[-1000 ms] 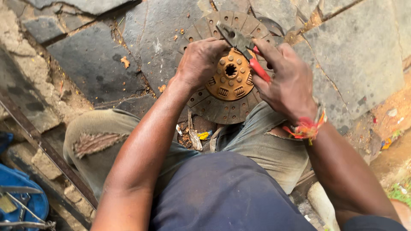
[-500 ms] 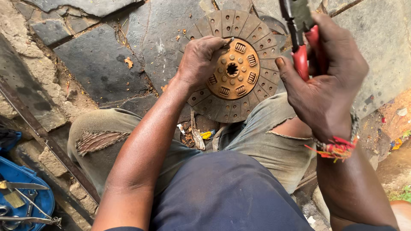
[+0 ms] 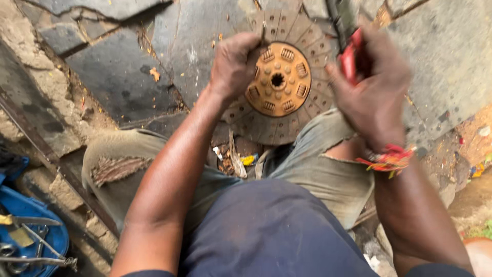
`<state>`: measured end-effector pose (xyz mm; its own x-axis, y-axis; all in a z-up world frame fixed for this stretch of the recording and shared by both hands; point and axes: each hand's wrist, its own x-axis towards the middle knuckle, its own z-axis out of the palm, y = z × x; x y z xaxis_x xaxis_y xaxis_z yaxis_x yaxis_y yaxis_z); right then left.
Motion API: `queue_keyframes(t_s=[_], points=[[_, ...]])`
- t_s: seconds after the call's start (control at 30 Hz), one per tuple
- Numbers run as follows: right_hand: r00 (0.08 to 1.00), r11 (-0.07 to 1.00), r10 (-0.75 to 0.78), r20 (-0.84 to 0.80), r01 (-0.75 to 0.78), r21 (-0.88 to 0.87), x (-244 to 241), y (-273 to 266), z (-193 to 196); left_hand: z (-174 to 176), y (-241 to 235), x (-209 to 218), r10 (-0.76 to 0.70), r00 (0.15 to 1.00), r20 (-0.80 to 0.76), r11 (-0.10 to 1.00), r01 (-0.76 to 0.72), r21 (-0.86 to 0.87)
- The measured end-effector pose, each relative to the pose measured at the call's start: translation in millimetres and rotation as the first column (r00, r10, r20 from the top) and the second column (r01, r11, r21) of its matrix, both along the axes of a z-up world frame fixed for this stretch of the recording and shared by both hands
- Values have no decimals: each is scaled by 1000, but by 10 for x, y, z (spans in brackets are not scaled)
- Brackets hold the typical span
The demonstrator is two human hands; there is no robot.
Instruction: The person sits on a stone floor and works on a circular metal clutch plate. They use a yellow-handled scraper to clean the surface, then switch to pliers to remove small metal pins from the plate's holes. Finally, they use a wrench to adjust components on the plate.
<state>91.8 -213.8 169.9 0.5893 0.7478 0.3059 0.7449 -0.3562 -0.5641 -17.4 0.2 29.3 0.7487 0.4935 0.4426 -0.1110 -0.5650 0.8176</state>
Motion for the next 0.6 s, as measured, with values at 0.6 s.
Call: queue_keyframes(t_s=[0.6], points=[[972,975,155,176,-180,134,-65,133,384,-55,-48,99,-26,989,-147,993,8,-119]])
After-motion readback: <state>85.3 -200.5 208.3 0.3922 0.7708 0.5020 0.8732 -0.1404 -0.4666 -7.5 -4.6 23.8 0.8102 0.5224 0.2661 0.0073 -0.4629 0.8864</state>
